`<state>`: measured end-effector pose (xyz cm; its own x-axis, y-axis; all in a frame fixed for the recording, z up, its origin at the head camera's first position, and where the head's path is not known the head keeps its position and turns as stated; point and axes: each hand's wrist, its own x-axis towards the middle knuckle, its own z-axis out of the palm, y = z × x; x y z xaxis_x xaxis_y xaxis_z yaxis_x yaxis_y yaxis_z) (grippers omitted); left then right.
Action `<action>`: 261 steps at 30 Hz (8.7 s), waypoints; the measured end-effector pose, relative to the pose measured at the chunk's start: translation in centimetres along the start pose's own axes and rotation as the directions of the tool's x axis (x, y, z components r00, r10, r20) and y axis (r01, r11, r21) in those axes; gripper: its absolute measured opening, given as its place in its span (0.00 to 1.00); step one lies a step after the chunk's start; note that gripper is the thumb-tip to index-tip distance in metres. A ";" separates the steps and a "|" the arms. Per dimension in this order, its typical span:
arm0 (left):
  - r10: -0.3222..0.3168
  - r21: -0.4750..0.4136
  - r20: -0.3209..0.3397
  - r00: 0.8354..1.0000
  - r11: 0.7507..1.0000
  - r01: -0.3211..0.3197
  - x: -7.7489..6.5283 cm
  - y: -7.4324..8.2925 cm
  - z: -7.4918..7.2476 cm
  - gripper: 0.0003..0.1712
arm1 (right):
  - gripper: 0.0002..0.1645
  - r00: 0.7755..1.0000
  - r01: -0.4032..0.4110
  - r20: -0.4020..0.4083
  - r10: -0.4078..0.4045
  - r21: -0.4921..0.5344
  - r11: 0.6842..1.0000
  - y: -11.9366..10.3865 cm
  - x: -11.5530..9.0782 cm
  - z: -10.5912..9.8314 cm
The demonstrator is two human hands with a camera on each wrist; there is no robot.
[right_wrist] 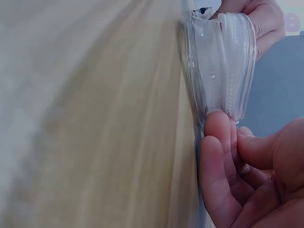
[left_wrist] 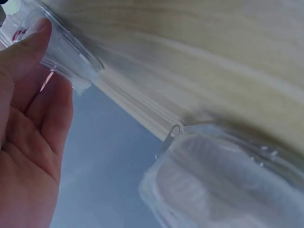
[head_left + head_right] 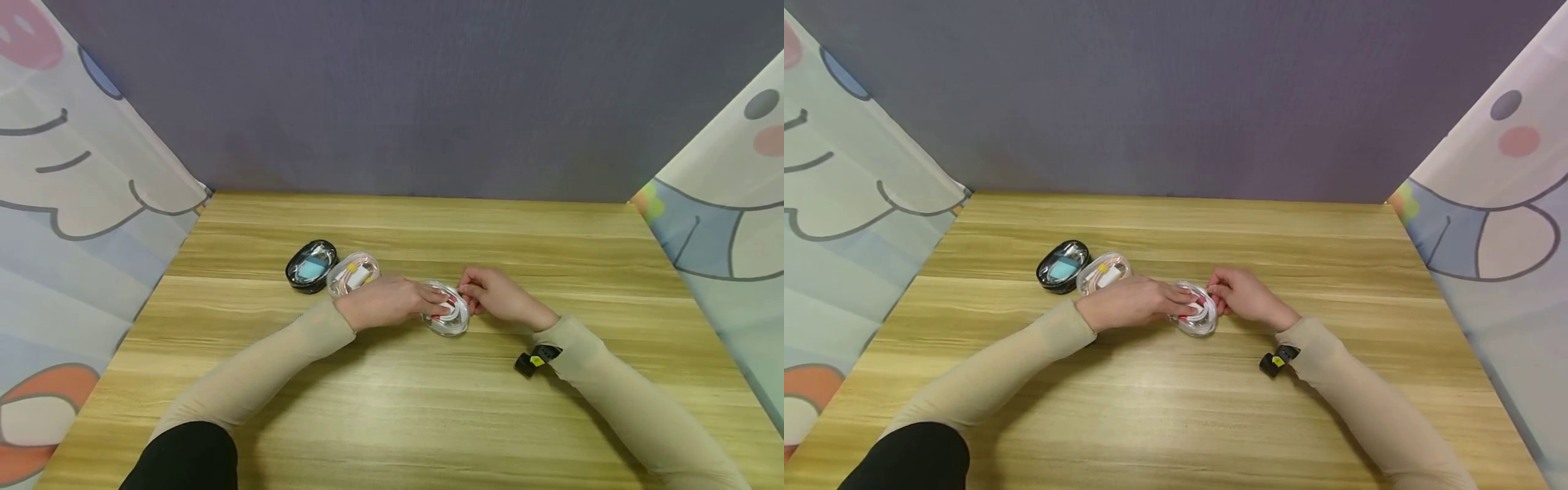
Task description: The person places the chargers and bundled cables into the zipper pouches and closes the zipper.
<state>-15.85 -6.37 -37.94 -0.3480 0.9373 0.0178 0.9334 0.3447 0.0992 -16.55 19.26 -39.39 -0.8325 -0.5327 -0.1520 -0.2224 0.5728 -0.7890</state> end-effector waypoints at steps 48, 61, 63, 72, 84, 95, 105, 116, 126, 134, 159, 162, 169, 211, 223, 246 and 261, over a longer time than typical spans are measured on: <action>-0.030 0.107 0.014 0.999 0.994 0.028 -0.2 1.2 -0.4 0.22 | 0.10 0.996 0.010 0.086 -0.013 0.034 0.999 0.0 -2.5 -0.3; 0.079 0.154 -0.055 0.995 0.986 -0.069 0.1 0.9 -0.1 0.25 | 0.07 0.997 -0.077 0.035 0.073 0.165 0.983 0.3 -2.5 0.5; 0.087 0.141 -0.054 0.995 0.987 -0.078 0.4 0.7 -0.1 0.30 | 0.06 0.996 -0.087 0.030 0.083 0.200 0.976 0.4 -2.3 0.6; -0.031 -0.224 0.066 0.997 0.974 0.045 1.5 -0.7 -0.4 0.39 | 0.05 0.995 -0.098 0.041 0.090 0.294 0.951 0.7 -2.1 0.7; -0.072 -0.273 0.099 0.993 0.957 0.096 1.7 -1.4 -0.5 0.36 | 0.07 0.994 -0.092 0.078 0.074 0.271 0.958 0.7 -2.5 0.3; -0.150 -0.383 0.068 0.986 0.909 0.165 1.6 -0.8 -0.3 0.42 | 0.07 0.992 -0.126 0.042 0.119 0.305 0.944 0.5 -2.5 0.8; -0.116 -0.387 0.076 0.990 0.912 0.137 2.4 -0.3 0.0 0.31 | 0.07 0.993 -0.115 0.070 0.097 0.328 0.938 0.5 -2.3 0.8; -0.077 -0.369 0.072 0.994 0.924 0.099 2.7 -0.5 0.0 0.35 | 0.08 0.995 -0.044 0.098 0.027 0.186 0.982 0.3 -2.7 0.4; -0.079 -0.436 0.058 0.995 0.895 0.097 2.2 -1.1 0.0 0.38 | 0.08 0.998 0.034 0.045 -0.034 0.011 0.999 0.0 -2.4 0.2; -0.084 -0.418 0.077 0.993 0.902 0.109 2.3 -1.3 0.1 0.40 | 0.08 0.996 0.085 0.011 -0.084 -0.148 0.985 0.2 -1.9 0.1; -0.038 -0.393 0.155 0.987 0.914 0.096 2.5 -1.7 -0.5 0.40 | 0.06 0.993 0.117 0.044 -0.111 -0.179 0.977 0.0 -1.4 -0.4; -0.033 -0.381 0.169 0.985 0.919 0.097 2.6 -1.8 -0.5 0.40 | 0.08 0.993 0.119 0.047 -0.112 -0.187 0.975 0.1 -1.5 -0.5; -0.053 -0.370 0.195 0.979 0.921 0.123 2.3 -2.0 -0.8 0.40 | 0.10 0.985 0.118 0.133 -0.109 -0.063 0.991 0.3 -2.4 -0.6; -0.081 0.128 0.158 0.984 0.990 0.060 1.2 1.2 -1.5 0.33 | 0.09 0.999 -0.037 0.010 0.037 0.096 0.995 1.6 -2.4 -1.3; -0.058 0.107 0.083 0.995 0.993 0.049 0.9 1.2 -1.5 0.31 | 0.08 0.999 -0.033 -0.028 0.035 0.091 0.995 1.6 -3.4 -1.1; -0.039 0.108 0.059 0.998 0.994 0.032 1.9 1.4 -1.3 0.34 | 0.08 0.996 -0.042 -0.083 0.043 0.005 0.999 1.3 -3.0 -1.4; -0.087 0.094 0.080 0.993 0.992 0.079 2.1 1.7 -1.3 0.32 | 0.09 0.988 -0.139 -0.039 0.147 0.152 0.978 -0.2 -4.9 0.0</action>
<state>-15.09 -3.85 -36.40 -0.4197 0.9049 -0.0703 0.9070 0.4212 0.0066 -12.44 21.72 -38.54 -0.8753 -0.4181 -0.2430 -0.0245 0.5400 -0.8413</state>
